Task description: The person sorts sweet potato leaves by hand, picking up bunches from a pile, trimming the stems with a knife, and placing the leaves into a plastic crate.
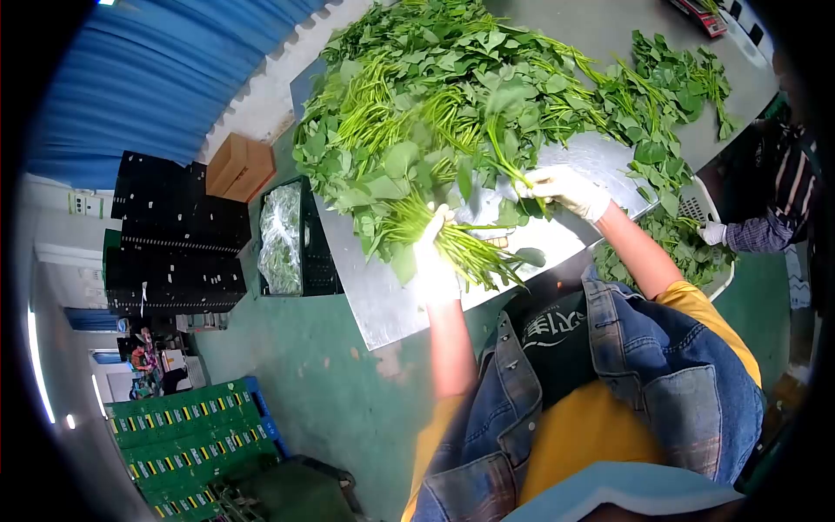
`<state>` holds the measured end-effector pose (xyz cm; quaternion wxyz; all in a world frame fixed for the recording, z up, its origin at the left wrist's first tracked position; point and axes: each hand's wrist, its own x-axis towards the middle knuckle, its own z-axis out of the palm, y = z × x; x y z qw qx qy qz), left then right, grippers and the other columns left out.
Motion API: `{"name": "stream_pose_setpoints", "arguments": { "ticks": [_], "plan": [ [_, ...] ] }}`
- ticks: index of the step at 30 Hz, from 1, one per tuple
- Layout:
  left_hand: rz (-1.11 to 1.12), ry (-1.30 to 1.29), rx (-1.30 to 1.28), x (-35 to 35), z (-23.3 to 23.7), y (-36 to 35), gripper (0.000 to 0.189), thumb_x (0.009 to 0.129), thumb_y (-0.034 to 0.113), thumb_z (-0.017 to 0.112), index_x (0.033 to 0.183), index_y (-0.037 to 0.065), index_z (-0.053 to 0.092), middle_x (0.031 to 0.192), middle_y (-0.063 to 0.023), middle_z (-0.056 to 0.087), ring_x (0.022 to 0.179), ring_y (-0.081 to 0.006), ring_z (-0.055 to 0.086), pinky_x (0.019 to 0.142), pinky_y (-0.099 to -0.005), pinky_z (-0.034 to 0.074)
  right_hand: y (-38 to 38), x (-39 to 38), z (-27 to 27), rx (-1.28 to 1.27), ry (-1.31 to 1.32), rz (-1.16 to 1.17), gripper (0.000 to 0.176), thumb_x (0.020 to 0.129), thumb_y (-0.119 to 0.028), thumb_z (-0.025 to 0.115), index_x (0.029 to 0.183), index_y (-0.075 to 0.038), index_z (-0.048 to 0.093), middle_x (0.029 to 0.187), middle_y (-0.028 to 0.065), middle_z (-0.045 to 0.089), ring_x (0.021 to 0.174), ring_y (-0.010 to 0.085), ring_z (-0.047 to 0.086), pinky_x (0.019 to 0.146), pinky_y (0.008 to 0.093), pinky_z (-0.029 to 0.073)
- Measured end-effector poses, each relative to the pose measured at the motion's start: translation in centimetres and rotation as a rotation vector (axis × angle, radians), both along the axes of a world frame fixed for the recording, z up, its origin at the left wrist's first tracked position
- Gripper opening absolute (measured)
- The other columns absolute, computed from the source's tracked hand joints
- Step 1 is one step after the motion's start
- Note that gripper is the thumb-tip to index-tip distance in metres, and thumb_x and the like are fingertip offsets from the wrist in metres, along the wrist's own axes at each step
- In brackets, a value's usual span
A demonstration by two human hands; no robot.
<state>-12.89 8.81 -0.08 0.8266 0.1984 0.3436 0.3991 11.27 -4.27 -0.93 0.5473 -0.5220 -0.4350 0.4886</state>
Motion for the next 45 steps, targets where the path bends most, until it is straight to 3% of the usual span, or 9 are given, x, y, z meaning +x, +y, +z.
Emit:
{"name": "stream_pose_setpoints", "arguments": {
  "ticks": [10, 16, 19, 20, 24, 31, 37, 41, 45],
  "plan": [
    [-0.155, -0.117, 0.045, 2.2, -4.4, 1.2, 0.036, 0.078, -0.002, 0.064, 0.112, 0.003, 0.052, 0.090, -0.0095, 0.062, 0.078, -0.0177, 0.061, 0.066, -0.0268, 0.050, -0.6, -4.1, 1.3, -0.022, -0.435, -0.268, 0.026, 0.072, -0.015, 0.066, 0.095, -0.002, 0.066, 0.088, 0.0113, 0.063, 0.077, 0.0212, 0.061, 0.070, 0.0305, 0.047],
    [-0.194, 0.029, 0.046, 3.4, 3.7, -1.6, 0.034, 0.077, -0.005, 0.064, 0.109, 0.000, 0.054, 0.086, -0.0109, 0.063, 0.073, -0.0174, 0.061, 0.062, -0.0273, 0.051, -1.3, -5.5, 2.7, 0.004, -0.568, -0.264, 0.028, 0.073, -0.016, 0.065, 0.097, -0.003, 0.066, 0.089, 0.0130, 0.064, 0.077, 0.0235, 0.063, 0.070, 0.0320, 0.048],
    [-0.295, 0.696, 0.838, 4.5, -0.6, -1.1, 0.035, 0.076, -0.006, 0.063, 0.109, -0.001, 0.054, 0.092, -0.0145, 0.064, 0.074, -0.0183, 0.061, 0.066, -0.0281, 0.052, -1.7, -5.7, 3.3, 0.008, -0.718, -0.244, 0.027, 0.074, -0.018, 0.064, 0.096, -0.004, 0.066, 0.090, 0.0148, 0.065, 0.080, 0.0281, 0.063, 0.072, 0.0347, 0.049],
    [-0.313, 1.058, 1.592, 4.4, -0.8, -1.1, 0.035, 0.074, -0.006, 0.064, 0.108, -0.002, 0.054, 0.092, -0.0140, 0.064, 0.073, -0.0185, 0.061, 0.066, -0.0283, 0.052, -1.8, -5.7, 3.1, 0.029, -0.789, -0.205, 0.027, 0.076, -0.020, 0.061, 0.098, -0.005, 0.065, 0.086, 0.0136, 0.061, 0.078, 0.0285, 0.060, 0.071, 0.0352, 0.047],
    [-0.202, -0.034, 0.427, 5.7, 0.8, -1.4, 0.031, 0.071, -0.005, 0.068, 0.100, -0.003, 0.058, 0.085, -0.0095, 0.063, 0.069, -0.0157, 0.059, 0.062, -0.0262, 0.049, -2.5, -5.6, 2.6, 0.076, -0.934, -0.187, 0.028, 0.079, -0.024, 0.058, 0.099, -0.005, 0.064, 0.089, 0.0149, 0.059, 0.083, 0.0328, 0.057, 0.075, 0.0381, 0.045],
    [-0.353, 0.536, 0.586, 6.6, 4.5, -2.5, 0.020, 0.070, -0.004, 0.070, 0.089, -0.003, 0.062, 0.078, -0.0060, 0.063, 0.063, -0.0142, 0.058, 0.059, -0.0253, 0.047, -3.6, -5.1, 3.5, 0.271, -1.078, -0.264, 0.023, 0.070, -0.021, 0.065, 0.089, -0.008, 0.070, 0.078, 0.0130, 0.063, 0.069, 0.0317, 0.060, 0.064, 0.0384, 0.048],
    [-0.488, 0.452, 0.407, 8.0, 5.2, -3.4, 0.023, 0.069, -0.003, 0.071, 0.091, -0.003, 0.062, 0.079, -0.0061, 0.063, 0.064, -0.0145, 0.059, 0.059, -0.0258, 0.048, -4.5, -3.8, 2.4, 0.166, -0.937, -0.153, 0.024, 0.072, -0.022, 0.068, 0.091, -0.007, 0.068, 0.079, 0.0105, 0.062, 0.066, 0.0269, 0.060, 0.062, 0.0359, 0.046],
    [-0.575, 0.297, 0.411, 8.7, 5.2, -4.0, 0.023, 0.071, -0.005, 0.067, 0.093, -0.003, 0.060, 0.079, -0.0070, 0.063, 0.066, -0.0160, 0.061, 0.061, -0.0276, 0.051, -3.4, -3.9, 2.8, -0.251, 0.026, -0.096, 0.034, 0.087, -0.018, 0.058, 0.116, -0.001, 0.053, 0.092, 0.0016, 0.056, 0.078, 0.0097, 0.054, 0.067, 0.0248, 0.045],
    [-0.588, 0.031, 0.345, 10.2, 1.6, -4.5, 0.026, 0.073, -0.007, 0.064, 0.097, -0.004, 0.060, 0.086, -0.0088, 0.063, 0.071, -0.0173, 0.062, 0.065, -0.0276, 0.052, -1.6, -3.9, -0.6, 0.063, 0.856, -0.344, 0.023, 0.087, -0.012, 0.059, 0.106, 0.001, 0.058, 0.101, 0.0090, 0.061, 0.091, 0.0162, 0.059, 0.078, 0.0286, 0.050]
  ]
}}
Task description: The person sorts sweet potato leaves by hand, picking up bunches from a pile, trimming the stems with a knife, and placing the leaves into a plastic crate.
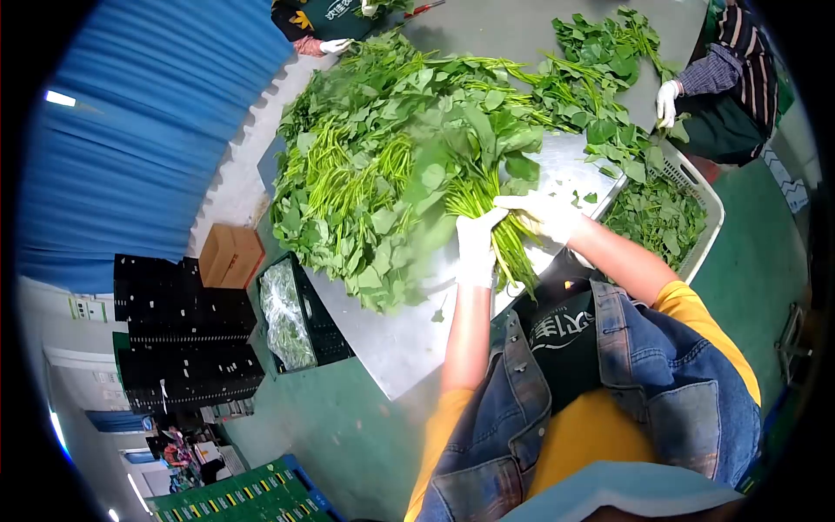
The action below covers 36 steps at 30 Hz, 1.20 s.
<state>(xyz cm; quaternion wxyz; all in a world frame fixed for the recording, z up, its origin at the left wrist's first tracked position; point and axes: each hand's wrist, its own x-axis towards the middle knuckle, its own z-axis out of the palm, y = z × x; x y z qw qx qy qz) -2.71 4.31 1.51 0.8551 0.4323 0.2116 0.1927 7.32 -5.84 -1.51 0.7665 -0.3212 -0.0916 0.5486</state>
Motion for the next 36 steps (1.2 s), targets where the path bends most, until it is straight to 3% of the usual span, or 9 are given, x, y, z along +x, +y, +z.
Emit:
{"name": "stream_pose_setpoints", "arguments": {
  "ticks": [8, 10, 13, 14, 16, 18, 21, 28, 36],
  "plan": [
    [0.122, -0.104, -0.036, 0.8, -4.1, 1.7, 0.017, 0.074, -0.002, 0.066, 0.090, -0.004, 0.060, 0.077, -0.0085, 0.061, 0.066, -0.0168, 0.060, 0.063, -0.0285, 0.051, -2.9, 0.5, 1.1, 0.150, 0.181, -0.222, 0.021, 0.093, -0.021, 0.051, 0.102, -0.003, 0.055, 0.083, 0.0036, 0.058, 0.082, 0.0177, 0.055, 0.074, 0.0265, 0.047],
    [0.156, 0.115, -0.025, -1.3, 3.2, 0.2, 0.012, 0.077, 0.006, 0.066, 0.083, 0.000, 0.059, 0.074, -0.0082, 0.059, 0.063, -0.0188, 0.058, 0.060, -0.0304, 0.050, -5.9, 2.0, -1.2, 0.091, 0.111, -0.163, 0.018, 0.094, -0.023, 0.049, 0.099, -0.006, 0.053, 0.071, -0.0011, 0.050, 0.070, 0.0130, 0.048, 0.063, 0.0215, 0.040],
    [0.277, 0.085, -0.238, -0.9, -2.9, 3.4, 0.018, 0.078, 0.006, 0.065, 0.093, 0.002, 0.057, 0.076, -0.0066, 0.057, 0.066, -0.0181, 0.058, 0.062, -0.0300, 0.050, -11.3, 3.6, -0.8, 0.031, -0.885, 0.188, 0.024, 0.088, -0.025, 0.056, 0.081, -0.002, 0.055, 0.056, -0.0004, 0.047, 0.056, 0.0114, 0.048, 0.055, 0.0237, 0.038],
    [0.295, -0.014, -0.140, -1.2, -3.3, 3.1, 0.022, 0.078, 0.006, 0.065, 0.098, 0.003, 0.056, 0.077, -0.0062, 0.057, 0.068, -0.0176, 0.058, 0.063, -0.0299, 0.050, -12.1, 1.8, 4.4, -0.276, -0.699, 0.186, 0.015, 0.081, -0.016, 0.059, 0.073, -0.002, 0.060, 0.052, 0.0032, 0.051, 0.053, 0.0135, 0.051, 0.053, 0.0261, 0.040],
    [0.279, -0.157, -0.196, -2.1, -3.6, 3.8, 0.027, 0.076, 0.003, 0.067, 0.100, 0.004, 0.054, 0.082, -0.0064, 0.058, 0.073, -0.0171, 0.058, 0.065, -0.0305, 0.051, -16.4, 4.5, -2.6, -0.438, -1.340, 0.342, 0.013, 0.070, -0.013, 0.060, 0.066, -0.001, 0.063, 0.061, 0.0108, 0.061, 0.054, 0.0237, 0.057, 0.059, 0.0354, 0.048],
    [0.322, -0.153, -0.276, -2.7, -2.5, 4.0, 0.026, 0.077, 0.003, 0.067, 0.099, 0.005, 0.054, 0.083, -0.0067, 0.058, 0.074, -0.0174, 0.058, 0.066, -0.0306, 0.051, -21.0, 6.5, -9.6, -1.266, -2.011, 0.875, 0.015, 0.071, -0.016, 0.059, 0.078, -0.008, 0.070, 0.084, 0.0122, 0.068, 0.076, 0.0286, 0.066, 0.065, 0.0376, 0.051],
    [0.377, -0.191, -0.337, -3.4, -2.8, 5.2, 0.024, 0.078, 0.003, 0.066, 0.099, 0.005, 0.054, 0.084, -0.0072, 0.059, 0.076, -0.0177, 0.059, 0.068, -0.0307, 0.050, -24.4, 8.4, -12.1, -1.496, -2.116, 0.780, 0.028, 0.072, -0.020, 0.062, 0.098, -0.009, 0.066, 0.103, 0.0135, 0.064, 0.093, 0.0265, 0.063, 0.082, 0.0429, 0.045],
    [0.380, -0.176, -0.328, -3.3, -2.2, 3.4, 0.021, 0.080, 0.002, 0.064, 0.098, 0.006, 0.055, 0.086, -0.0080, 0.060, 0.078, -0.0185, 0.059, 0.071, -0.0313, 0.050, -10.0, 3.1, 1.4, -0.585, -1.261, -0.179, 0.056, 0.078, -0.018, 0.066, 0.129, -0.007, 0.048, 0.127, 0.0128, 0.051, 0.113, 0.0207, 0.050, 0.095, 0.0330, 0.039],
    [0.335, -0.145, -0.428, -4.2, -0.9, 1.3, 0.017, 0.082, 0.004, 0.064, 0.096, 0.005, 0.055, 0.085, -0.0068, 0.059, 0.078, -0.0182, 0.059, 0.071, -0.0313, 0.051, -0.7, -2.9, 6.0, -0.356, -1.449, 0.202, 0.096, 0.068, -0.038, 0.074, 0.141, -0.002, 0.023, 0.140, 0.0248, 0.033, 0.130, 0.0322, 0.034, 0.106, 0.0344, 0.028]
  ]
}}
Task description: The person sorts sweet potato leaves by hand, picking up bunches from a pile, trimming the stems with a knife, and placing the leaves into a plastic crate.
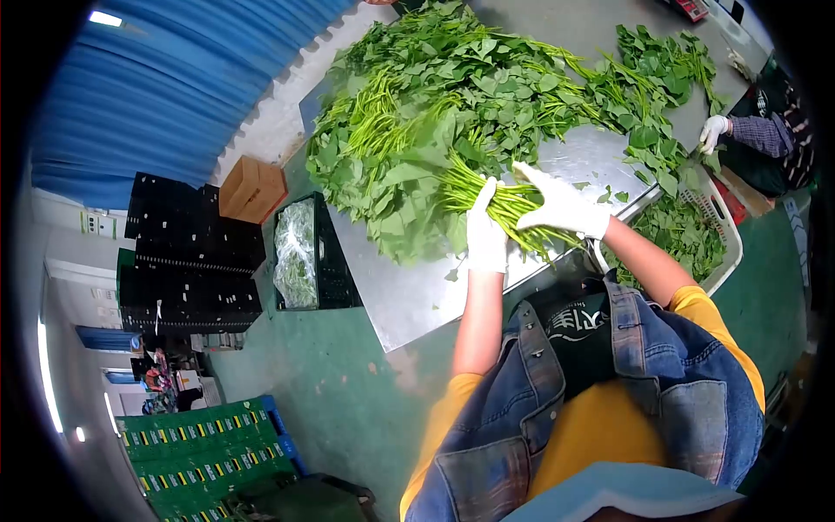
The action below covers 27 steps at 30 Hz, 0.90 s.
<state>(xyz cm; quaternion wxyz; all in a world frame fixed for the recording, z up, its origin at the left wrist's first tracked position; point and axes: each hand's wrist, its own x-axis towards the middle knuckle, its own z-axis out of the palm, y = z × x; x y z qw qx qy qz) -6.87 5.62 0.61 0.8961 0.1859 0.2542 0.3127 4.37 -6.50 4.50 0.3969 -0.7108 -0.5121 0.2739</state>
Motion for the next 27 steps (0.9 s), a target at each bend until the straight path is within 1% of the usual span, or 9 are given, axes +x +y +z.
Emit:
{"name": "stream_pose_setpoints", "arguments": {
  "ticks": [4, 7, 14, 15, 17, 19, 22, 25, 27],
  "plan": [
    [-0.012, 0.034, 0.018, -1.7, 2.8, -1.4, 0.011, 0.083, 0.013, 0.062, 0.089, 0.004, 0.057, 0.082, -0.0056, 0.059, 0.075, -0.0170, 0.058, 0.071, -0.0297, 0.049, 0.7, -2.5, -1.8, 0.023, 0.212, 0.129, 0.095, 0.067, -0.032, 0.075, 0.141, -0.002, 0.023, 0.139, 0.0218, 0.036, 0.128, 0.0285, 0.037, 0.105, 0.0328, 0.030],
    [0.034, 0.104, 0.089, -2.4, 2.0, -1.6, 0.010, 0.082, 0.011, 0.062, 0.086, 0.003, 0.059, 0.079, -0.0050, 0.058, 0.072, -0.0161, 0.057, 0.068, -0.0279, 0.048, 1.9, -2.6, -2.2, -0.002, 0.543, 0.302, 0.097, 0.061, -0.021, 0.083, 0.137, 0.002, 0.027, 0.129, 0.0116, 0.047, 0.116, 0.0175, 0.045, 0.101, 0.0306, 0.035],
    [0.191, 0.215, 0.232, -1.6, -1.5, 0.0, 0.011, 0.078, -0.001, 0.059, 0.089, -0.003, 0.061, 0.081, -0.0071, 0.060, 0.072, -0.0176, 0.057, 0.070, -0.0283, 0.048, 1.5, -4.5, 0.4, -0.010, 0.261, 0.159, 0.086, 0.058, -0.031, 0.083, 0.124, 0.003, 0.041, 0.117, 0.0141, 0.053, 0.108, 0.0201, 0.051, 0.094, 0.0318, 0.040],
    [0.192, 0.358, 0.652, -1.9, -2.2, 0.1, 0.016, 0.078, -0.003, 0.057, 0.093, -0.004, 0.061, 0.084, -0.0083, 0.060, 0.074, -0.0177, 0.057, 0.072, -0.0278, 0.047, 1.6, -4.5, 1.5, -0.038, 0.177, 0.152, 0.067, 0.059, -0.029, 0.080, 0.111, 0.001, 0.051, 0.102, 0.0135, 0.059, 0.094, 0.0213, 0.056, 0.085, 0.0329, 0.044],
    [0.048, 0.730, 1.312, -2.9, -2.9, 0.4, 0.031, 0.078, -0.007, 0.051, 0.107, -0.003, 0.060, 0.093, -0.0120, 0.061, 0.083, -0.0199, 0.057, 0.080, -0.0270, 0.046, 2.2, -3.4, -2.0, -0.010, 0.262, 0.150, 0.057, 0.060, -0.025, 0.078, 0.105, 0.000, 0.053, 0.096, 0.0127, 0.060, 0.089, 0.0208, 0.057, 0.081, 0.0332, 0.045],
    [0.053, 0.658, 1.191, -2.5, -4.4, 0.1, 0.027, 0.080, -0.006, 0.052, 0.105, -0.003, 0.060, 0.094, -0.0114, 0.061, 0.084, -0.0203, 0.058, 0.079, -0.0282, 0.046, 2.3, -3.2, -3.2, 0.017, 0.291, 0.141, 0.041, 0.061, -0.015, 0.069, 0.097, -0.001, 0.056, 0.086, 0.0124, 0.061, 0.081, 0.0217, 0.059, 0.074, 0.0331, 0.047],
    [0.072, 0.575, 0.992, -2.1, -2.6, -0.5, 0.020, 0.083, 0.000, 0.055, 0.102, -0.002, 0.059, 0.094, -0.0097, 0.060, 0.083, -0.0199, 0.058, 0.077, -0.0307, 0.048, 2.4, -3.0, -4.7, 0.067, -0.002, 0.067, 0.042, 0.062, -0.016, 0.067, 0.100, -0.002, 0.055, 0.087, 0.0140, 0.061, 0.081, 0.0240, 0.059, 0.074, 0.0332, 0.047],
    [0.089, 0.543, 0.852, -3.0, -0.6, 0.1, 0.016, 0.086, 0.010, 0.060, 0.099, 0.002, 0.057, 0.092, -0.0074, 0.059, 0.081, -0.0183, 0.058, 0.074, -0.0330, 0.049, 2.9, -2.3, -4.4, 0.062, -0.019, 0.017, 0.039, 0.064, -0.018, 0.065, 0.099, -0.004, 0.055, 0.088, 0.0151, 0.061, 0.081, 0.0262, 0.060, 0.073, 0.0341, 0.047],
    [0.172, 0.989, 2.809, -5.3, -4.4, 2.2, 0.027, 0.085, 0.014, 0.063, 0.108, 0.002, 0.054, 0.100, -0.0078, 0.058, 0.087, -0.0177, 0.057, 0.078, -0.0322, 0.048, 3.6, -0.8, -6.8, -0.017, -0.206, -0.030, 0.038, 0.066, -0.019, 0.065, 0.099, -0.005, 0.054, 0.083, 0.0165, 0.060, 0.077, 0.0299, 0.060, 0.068, 0.0356, 0.047]
  ]
}}
